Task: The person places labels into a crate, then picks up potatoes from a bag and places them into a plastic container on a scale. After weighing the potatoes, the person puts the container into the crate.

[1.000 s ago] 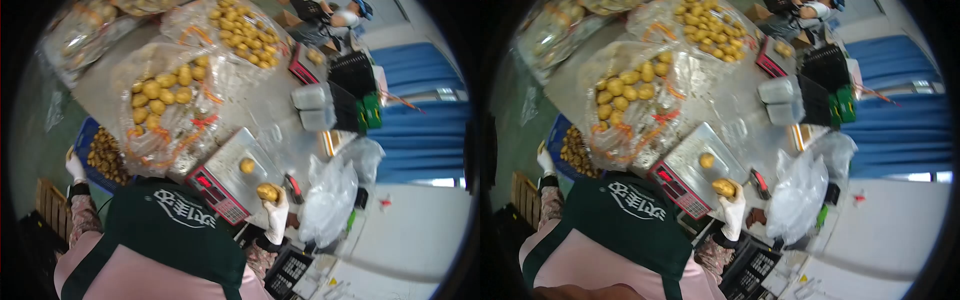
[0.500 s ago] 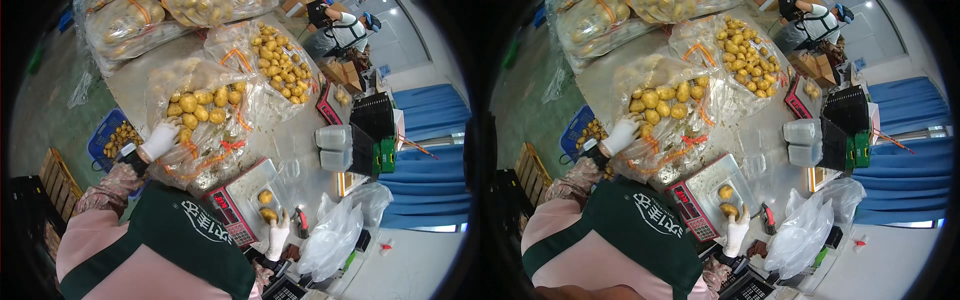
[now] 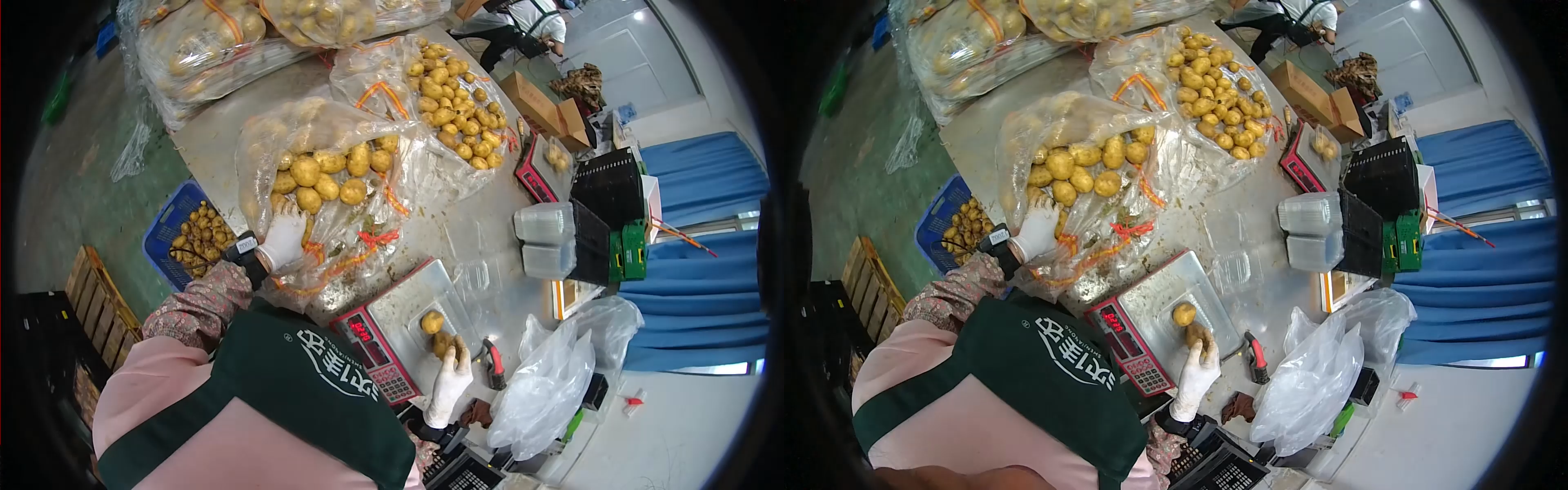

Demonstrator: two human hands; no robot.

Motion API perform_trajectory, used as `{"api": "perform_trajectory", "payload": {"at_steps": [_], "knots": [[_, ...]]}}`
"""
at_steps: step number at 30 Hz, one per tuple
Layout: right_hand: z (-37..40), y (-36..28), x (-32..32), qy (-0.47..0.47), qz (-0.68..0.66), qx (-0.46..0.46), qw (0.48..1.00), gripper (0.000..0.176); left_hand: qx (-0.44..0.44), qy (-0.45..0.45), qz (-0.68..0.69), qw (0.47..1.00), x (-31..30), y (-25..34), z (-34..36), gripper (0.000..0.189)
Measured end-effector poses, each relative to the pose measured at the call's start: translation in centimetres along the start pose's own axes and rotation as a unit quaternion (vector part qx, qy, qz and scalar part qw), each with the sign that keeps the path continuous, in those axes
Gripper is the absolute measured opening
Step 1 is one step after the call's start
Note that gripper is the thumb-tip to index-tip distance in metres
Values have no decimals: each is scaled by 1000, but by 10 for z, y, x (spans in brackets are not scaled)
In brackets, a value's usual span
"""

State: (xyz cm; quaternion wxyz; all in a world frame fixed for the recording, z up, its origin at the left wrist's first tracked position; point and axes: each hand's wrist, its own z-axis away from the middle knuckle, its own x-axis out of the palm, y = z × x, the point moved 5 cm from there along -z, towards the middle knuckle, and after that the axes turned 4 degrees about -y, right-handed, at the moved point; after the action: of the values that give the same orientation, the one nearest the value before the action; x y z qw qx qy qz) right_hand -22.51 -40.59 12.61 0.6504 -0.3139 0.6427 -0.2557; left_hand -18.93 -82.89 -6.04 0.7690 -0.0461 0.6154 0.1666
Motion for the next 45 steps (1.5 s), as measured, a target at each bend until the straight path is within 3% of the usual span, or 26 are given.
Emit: {"api": "perform_trajectory", "payload": {"at_steps": [2, 3, 6, 7, 8, 9, 10, 11, 13, 15, 21, 24, 26, 27, 28, 29, 31, 33, 35, 36, 38, 39, 41, 43, 44, 45], "knots": [[-1, -12, 1, 10, -12, -5, 1000, 29, 25, 71, 46, 996, -32, 1, 13, 60], [0, -21, 2, 10, -36, -14, 999, 28, 24, 72, 46, 996, -46, 0, 18, 60], [-1, -20, 13, 4, -77, -26, 997, 26, 10, 266, 250, 931, -70, -15, 29, 61], [0, -18, 18, -2, -95, -28, 995, 25, 10, 265, 250, 931, -68, -16, 25, 61], [1, -20, 24, -8, -83, -26, 996, 24, -28, 270, 470, 840, -63, -30, 20, 56], [3, -27, 29, -10, -84, -27, 996, 24, -66, 261, 661, 700, -55, -41, 19, 52], [4, -40, 39, -47, -71, -39, 996, 23, -71, 80, 927, 359, -74, -33, 34, 51], [5, -48, 48, -80, -56, -48, 994, 22, -71, 84, 927, 358, -75, -37, 38, 51], [8, -60, 66, -104, -55, -77, 990, 20, 29, -16, 972, 231, -78, -30, 45, 53], [10, -78, 84, -147, -73, -112, 980, 21, 48, -39, 973, 223, -63, -28, 50, 50], [11, -141, 128, -228, -89, -238, 940, 23, -67, -42, 961, 264, -83, 21, 82, 53], [5, -155, 146, -234, -110, -228, 939, 26, 24, -46, 920, 390, -89, 32, 87, 47], [2, -165, 155, -275, -177, -159, 932, 28, -7, -131, 981, 140, -77, 41, 87, 45], [0, -168, 159, -274, -177, -157, 932, 28, -8, -134, 981, 140, -75, 43, 91, 45], [-3, -170, 166, -297, -199, -132, 925, 29, 89, -70, 938, 329, -81, 42, 95, 50], [-5, -173, 172, -318, -220, -108, 916, 30, 139, -42, 896, 419, -87, 44, 100, 53], [-7, -179, 181, -333, -255, -108, 901, 31, 162, 5, 789, 593, -98, 50, 109, 48], [-5, -175, 196, -363, -303, -76, 878, 29, 142, 13, 721, 678, -99, 52, 112, 53], [-5, -168, 199, -349, -272, -65, 895, 26, 117, -49, 812, 570, -84, 54, 108, 50], [-5, -170, 196, -306, -236, -121, 915, 24, 109, -71, 838, 530, -78, 55, 106, 50], [0, -177, 187, -165, -133, -282, 936, 18, 64, -97, 922, 370, -61, 60, 102, 49], [-1, -176, 183, -119, -80, -300, 943, 19, 71, -115, 920, 367, -56, 67, 105, 49], [-15, -161, 182, -138, -228, -131, 955, 23, 209, 87, 777, 588, -67, 68, 118, 48], [-20, -140, 194, -167, -209, -114, 957, 27, 118, 4, 855, 505, -64, 76, 117, 51], [-18, -134, 195, -177, -196, -104, 959, 45, 70, -18, 866, 495, -46, 70, 113, 50], [-18, -127, 189, -169, -193, -100, 961, 45, 9, -29, 877, 480, -42, 67, 107, 48]]}}
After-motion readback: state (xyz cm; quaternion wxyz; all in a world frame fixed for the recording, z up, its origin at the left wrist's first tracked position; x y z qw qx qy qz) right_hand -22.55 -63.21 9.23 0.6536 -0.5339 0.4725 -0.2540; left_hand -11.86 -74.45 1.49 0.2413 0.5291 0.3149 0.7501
